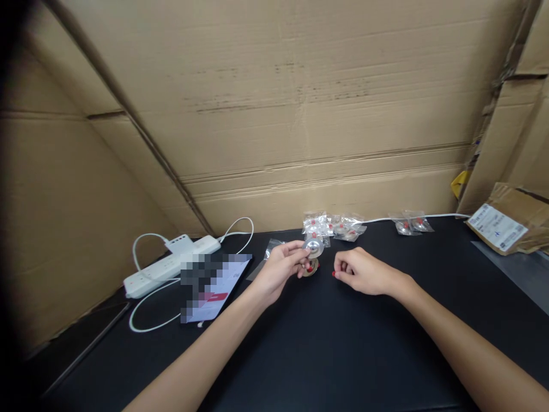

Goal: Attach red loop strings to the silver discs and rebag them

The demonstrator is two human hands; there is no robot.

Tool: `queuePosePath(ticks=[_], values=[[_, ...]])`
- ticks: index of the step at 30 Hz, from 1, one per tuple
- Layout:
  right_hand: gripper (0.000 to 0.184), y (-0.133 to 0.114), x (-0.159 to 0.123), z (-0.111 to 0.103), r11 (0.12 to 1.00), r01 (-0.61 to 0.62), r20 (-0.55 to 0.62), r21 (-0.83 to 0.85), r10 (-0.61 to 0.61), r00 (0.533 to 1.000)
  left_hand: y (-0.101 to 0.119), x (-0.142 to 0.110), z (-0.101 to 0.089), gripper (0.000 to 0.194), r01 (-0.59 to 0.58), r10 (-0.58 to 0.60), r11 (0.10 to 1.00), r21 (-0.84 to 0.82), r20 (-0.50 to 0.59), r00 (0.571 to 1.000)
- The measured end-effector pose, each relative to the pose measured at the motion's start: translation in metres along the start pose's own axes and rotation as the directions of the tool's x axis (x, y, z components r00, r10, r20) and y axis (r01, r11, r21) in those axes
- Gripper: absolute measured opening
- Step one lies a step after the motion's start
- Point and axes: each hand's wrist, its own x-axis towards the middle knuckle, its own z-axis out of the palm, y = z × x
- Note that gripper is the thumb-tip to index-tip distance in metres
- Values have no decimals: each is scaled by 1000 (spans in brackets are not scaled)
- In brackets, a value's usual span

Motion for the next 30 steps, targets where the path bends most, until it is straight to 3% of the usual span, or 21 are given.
queuePosePath(ticks=[4,9,16,23,30], values=[[16,-2,5,2,979,-33,-150,203,64,987,-2,-1,3,20,-22,21,999,34,15,1000],[21,-4,9,4,985,64,-332,157,-8,943,-3,-5,11,22,-60,57,994,90,38,998],[19,-2,9,10,975,69,-327,212,4,945,-10,-7,17,26,-132,109,980,150,155,982],[17,-10,7,9,970,105,-368,-221,-183,912,-8,-10,19,24,-135,111,979,150,158,981],[17,-8,4,12,941,118,-328,-316,-226,917,-4,-12,20,24,-110,91,984,140,138,986]])
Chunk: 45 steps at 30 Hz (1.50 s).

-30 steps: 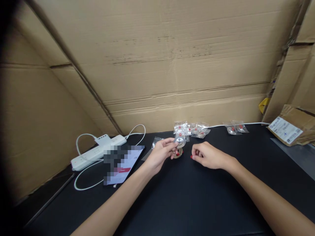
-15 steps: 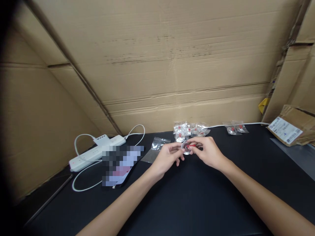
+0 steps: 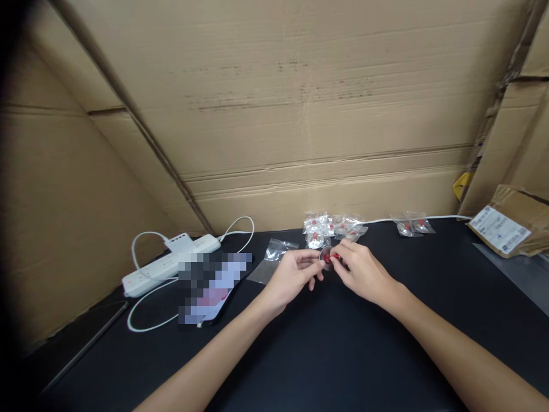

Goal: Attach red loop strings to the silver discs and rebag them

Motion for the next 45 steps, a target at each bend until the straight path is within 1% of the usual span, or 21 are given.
queuePosePath(ticks=[3,8,14,18,23,26,28,31,34,36,41,45], values=[[17,0,-1,1,999,18,13,-44,-17,1000,-1,0,0,24,-9,9,1000,3,10,1000],[17,-2,-2,5,995,46,1,-88,-46,999,-5,1,1,23,-21,21,1000,-13,31,999],[17,-1,-4,11,995,54,-44,-85,-58,997,-2,0,1,19,-23,24,999,-35,32,999],[16,2,-5,13,992,94,-71,-79,-100,992,1,-1,1,20,8,-7,997,-77,23,1000],[18,1,-4,11,978,119,-24,-171,-125,992,0,0,1,20,14,-14,997,-76,3,1000],[20,0,-4,11,963,129,-4,-236,-133,991,-4,1,2,20,-13,13,999,-45,-8,1000],[19,0,-4,12,963,117,-11,-244,-123,992,-6,1,2,21,-38,38,999,-4,-10,999],[17,-1,-5,13,976,77,-36,-201,-86,996,-8,-1,2,23,-70,70,996,58,-2,998],[15,-2,-5,14,992,38,-78,-121,-48,996,-4,-2,2,25,-87,88,994,59,-17,996],[15,-2,-5,14,997,36,-121,-73,-44,992,0,-2,2,25,-85,85,996,6,-26,996],[15,-1,-4,13,997,76,-204,-8,-76,976,6,0,0,24,-33,34,974,-223,-3,999],[17,-3,-3,12,992,111,-204,53,-98,974,3,0,-1,14,-40,37,966,-255,-17,999]])
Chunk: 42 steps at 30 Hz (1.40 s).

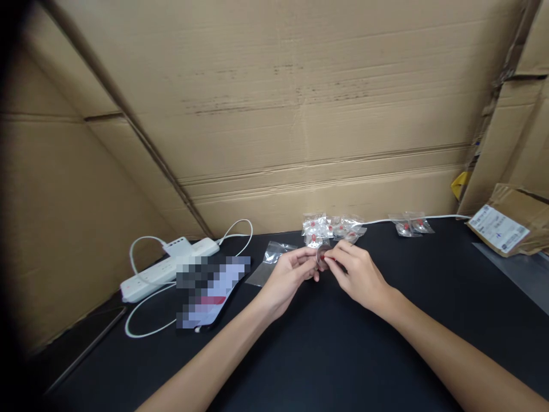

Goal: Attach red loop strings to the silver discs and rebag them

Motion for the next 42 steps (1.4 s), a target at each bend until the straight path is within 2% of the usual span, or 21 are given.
queuePosePath(ticks=[12,17,23,26,28,31,33,35,39,42], values=[[22,-7,1,2,992,-27,25,121,24,999,-5,0,-2,13,18,-12,998,61,-100,995],[21,-7,1,2,991,-45,27,127,42,999,-11,2,-3,13,-7,10,996,90,-26,1000],[14,-10,4,-3,987,-65,101,150,51,994,-13,3,-4,26,-37,29,989,145,56,998],[15,-11,6,-6,987,-62,70,148,52,996,-12,3,-3,29,-59,46,980,190,68,997],[20,-11,6,-6,985,-72,39,154,66,997,-10,2,-2,29,-65,50,976,206,78,996],[40,-12,6,-3,966,-138,13,220,139,990,-8,1,2,29,-61,44,979,195,93,995],[46,-11,6,0,917,-220,41,334,219,975,-9,0,2,28,-54,36,982,182,103,994],[42,-9,6,4,814,-316,113,488,300,947,-11,1,1,26,-58,35,978,198,114,993],[30,-8,9,5,490,-470,259,735,437,861,-13,3,-5,24,-86,71,939,333,57,996],[28,-10,11,0,254,-573,447,779,415,792,-13,3,-6,24,-122,115,899,421,42,993]])
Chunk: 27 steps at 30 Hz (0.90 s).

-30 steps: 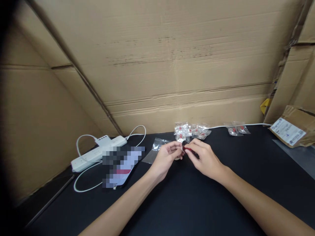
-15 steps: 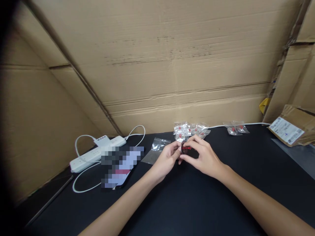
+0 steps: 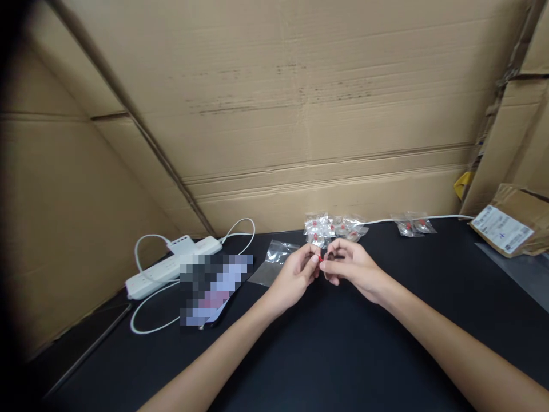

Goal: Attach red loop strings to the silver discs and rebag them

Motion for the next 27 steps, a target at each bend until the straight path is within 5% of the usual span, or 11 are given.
queuePosePath(ticks=[5,10,16,19,23,27], values=[[25,-3,-4,-2,962,-229,230,149,191,954,5,-3,0,19,-43,41,996,72,30,999],[25,-5,-3,-5,953,-242,253,181,193,948,10,-3,-4,15,-105,102,983,148,27,994],[23,-4,1,-9,965,-169,119,200,147,982,9,3,-20,19,-107,131,946,305,-57,990],[18,-2,4,-13,966,-126,5,228,128,992,5,6,-32,20,-126,199,841,527,-83,977],[15,-2,7,-21,962,-87,-155,257,130,979,-4,5,-40,27,-167,158,683,711,79,984],[15,-2,7,-24,966,-76,-208,247,129,969,-9,0,-38,22,-197,77,656,729,195,978]])
